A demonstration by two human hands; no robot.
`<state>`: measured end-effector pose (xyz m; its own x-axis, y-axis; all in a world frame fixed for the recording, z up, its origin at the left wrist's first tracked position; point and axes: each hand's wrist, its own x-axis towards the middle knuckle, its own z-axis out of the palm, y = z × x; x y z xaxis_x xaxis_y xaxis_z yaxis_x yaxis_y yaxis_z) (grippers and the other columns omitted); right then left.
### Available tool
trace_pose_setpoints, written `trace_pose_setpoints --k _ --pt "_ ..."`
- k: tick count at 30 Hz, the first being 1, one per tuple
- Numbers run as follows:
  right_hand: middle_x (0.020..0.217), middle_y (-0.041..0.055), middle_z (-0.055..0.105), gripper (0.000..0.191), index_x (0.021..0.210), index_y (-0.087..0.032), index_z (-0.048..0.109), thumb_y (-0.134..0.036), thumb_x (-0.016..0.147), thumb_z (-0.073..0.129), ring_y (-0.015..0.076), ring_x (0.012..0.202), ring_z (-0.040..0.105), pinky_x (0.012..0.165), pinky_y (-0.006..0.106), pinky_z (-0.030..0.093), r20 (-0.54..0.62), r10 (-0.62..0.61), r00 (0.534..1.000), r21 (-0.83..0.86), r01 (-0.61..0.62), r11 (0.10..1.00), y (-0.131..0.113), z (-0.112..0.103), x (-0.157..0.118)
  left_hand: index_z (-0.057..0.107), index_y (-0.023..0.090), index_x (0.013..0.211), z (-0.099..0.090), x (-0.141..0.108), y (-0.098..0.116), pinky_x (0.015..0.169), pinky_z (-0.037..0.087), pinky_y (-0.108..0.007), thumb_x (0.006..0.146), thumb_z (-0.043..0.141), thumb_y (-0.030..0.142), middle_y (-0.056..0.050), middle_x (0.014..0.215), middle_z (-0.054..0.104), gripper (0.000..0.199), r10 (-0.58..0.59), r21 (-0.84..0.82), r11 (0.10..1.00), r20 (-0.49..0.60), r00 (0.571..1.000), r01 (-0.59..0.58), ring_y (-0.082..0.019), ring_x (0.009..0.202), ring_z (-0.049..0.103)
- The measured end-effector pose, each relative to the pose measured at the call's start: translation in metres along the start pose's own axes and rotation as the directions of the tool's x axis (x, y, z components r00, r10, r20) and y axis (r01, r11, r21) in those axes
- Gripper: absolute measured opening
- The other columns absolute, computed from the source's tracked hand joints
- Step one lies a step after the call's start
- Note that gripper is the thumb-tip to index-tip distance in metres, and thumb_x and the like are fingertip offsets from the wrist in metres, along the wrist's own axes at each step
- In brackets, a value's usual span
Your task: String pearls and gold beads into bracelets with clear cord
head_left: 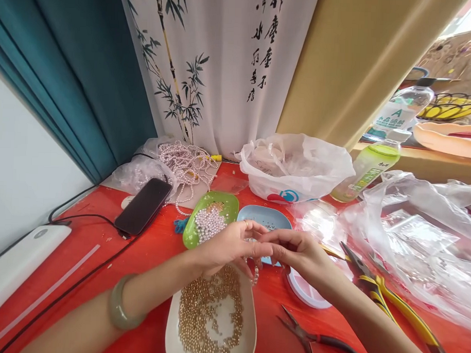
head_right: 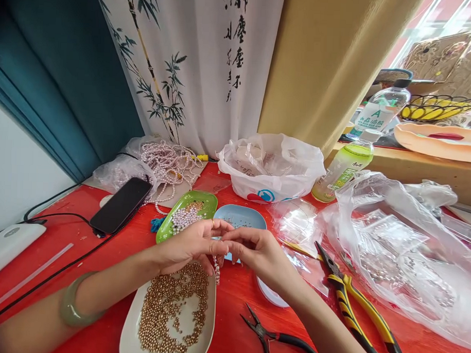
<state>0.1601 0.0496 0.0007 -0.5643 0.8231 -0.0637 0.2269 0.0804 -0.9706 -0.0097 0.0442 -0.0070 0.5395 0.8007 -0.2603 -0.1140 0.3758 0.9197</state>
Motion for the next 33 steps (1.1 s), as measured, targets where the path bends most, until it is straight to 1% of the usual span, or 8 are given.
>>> trace_pose_setpoints --k 2,6,11,14,17,22,28,33 --pt "0.062 -0.0018 0.052 0.025 0.074 -0.015 0.059 -0.038 0.078 0.054 0.0088 0.053 0.042 0.049 0.022 0.031 -0.039 0.001 0.999 -0.001 -0.001 1.000 -0.001 -0.001 -0.001 0.051 0.014 0.094 0.000 0.000 -0.002 0.049 0.049 -0.022 0.061 0.071 0.020 -0.008 0.096 0.053 0.039 -0.005 0.004 1.000 -0.001 1.000 0.005 -0.011 0.067 0.055" --pt "0.061 -0.0031 0.047 0.027 0.073 -0.015 0.053 -0.041 0.080 0.051 0.0078 0.053 0.038 0.048 0.021 0.029 -0.022 0.031 0.999 0.019 -0.031 0.999 -0.004 -0.003 -0.003 0.050 0.014 0.093 0.001 0.000 -0.005 0.057 0.047 -0.025 0.059 0.068 0.009 -0.004 0.079 0.058 0.039 0.015 0.024 1.000 -0.018 1.000 -0.014 -0.012 0.066 0.056" --pt "0.062 -0.0042 0.045 0.024 0.088 -0.016 0.052 -0.038 0.079 0.054 0.0070 0.051 0.036 0.045 0.020 0.026 0.063 0.076 0.995 -0.012 -0.075 0.997 -0.008 -0.007 -0.004 0.044 0.018 0.101 0.001 -0.006 0.000 0.056 0.041 -0.023 0.062 0.067 0.012 0.004 0.063 0.054 0.045 0.135 0.173 0.978 -0.110 0.985 -0.114 -0.009 0.055 0.052" --pt "0.057 -0.0063 0.040 0.025 0.091 -0.015 0.055 -0.035 0.076 0.059 0.0068 0.049 0.032 0.043 0.020 0.024 0.126 0.090 0.988 -0.096 -0.078 0.992 -0.012 -0.007 -0.006 0.044 0.019 0.102 0.004 -0.012 0.005 0.058 0.041 -0.023 0.064 0.065 0.011 0.004 0.064 0.051 0.045 0.200 0.262 0.951 -0.119 0.972 -0.164 -0.010 0.060 0.052" --pt "0.054 -0.0066 0.037 0.018 0.077 -0.015 0.058 -0.033 0.076 0.059 0.0066 0.049 0.030 0.043 0.020 0.023 0.131 0.105 0.986 -0.176 -0.081 0.981 -0.016 -0.006 -0.008 0.046 0.020 0.100 0.007 -0.016 0.009 0.057 0.040 -0.021 0.064 0.063 0.009 0.001 0.077 0.053 0.041 0.249 0.351 0.914 -0.096 0.964 -0.202 -0.011 0.067 0.053" --pt "0.054 -0.0058 0.039 0.021 0.066 -0.015 0.055 -0.033 0.078 0.056 0.0066 0.049 0.031 0.043 0.020 0.023 0.136 0.110 0.985 -0.209 -0.080 0.975 -0.020 -0.008 -0.011 0.050 0.022 0.097 0.011 -0.022 0.014 0.064 0.043 -0.023 0.070 0.058 0.010 -0.002 0.105 0.049 0.030 0.353 0.572 0.775 -0.042 0.935 -0.267 -0.011 0.075 0.053" --pt "0.055 -0.0052 0.037 0.022 0.065 -0.015 0.052 -0.032 0.080 0.053 0.0074 0.050 0.031 0.044 0.021 0.024 0.194 0.107 0.975 -0.207 -0.066 0.976 -0.022 -0.012 -0.013 0.048 0.023 0.107 0.014 -0.032 0.015 0.079 0.040 -0.028 0.080 0.045 0.011 -0.003 0.102 0.056 0.030 0.402 0.830 0.479 0.082 0.912 -0.286 -0.016 0.087 0.053" --pt "0.053 -0.0060 0.032 0.026 0.063 -0.017 0.048 -0.035 0.080 0.052 0.0071 0.048 0.028 0.041 0.020 0.021 0.192 0.108 0.975 -0.206 -0.068 0.976 -0.026 -0.012 -0.014 0.053 0.021 0.104 0.013 -0.033 0.015 0.075 0.041 -0.029 0.083 0.044 0.014 -0.005 0.090 0.061 0.024 0.382 0.856 0.420 0.136 0.914 -0.303 -0.017 0.085 0.056"
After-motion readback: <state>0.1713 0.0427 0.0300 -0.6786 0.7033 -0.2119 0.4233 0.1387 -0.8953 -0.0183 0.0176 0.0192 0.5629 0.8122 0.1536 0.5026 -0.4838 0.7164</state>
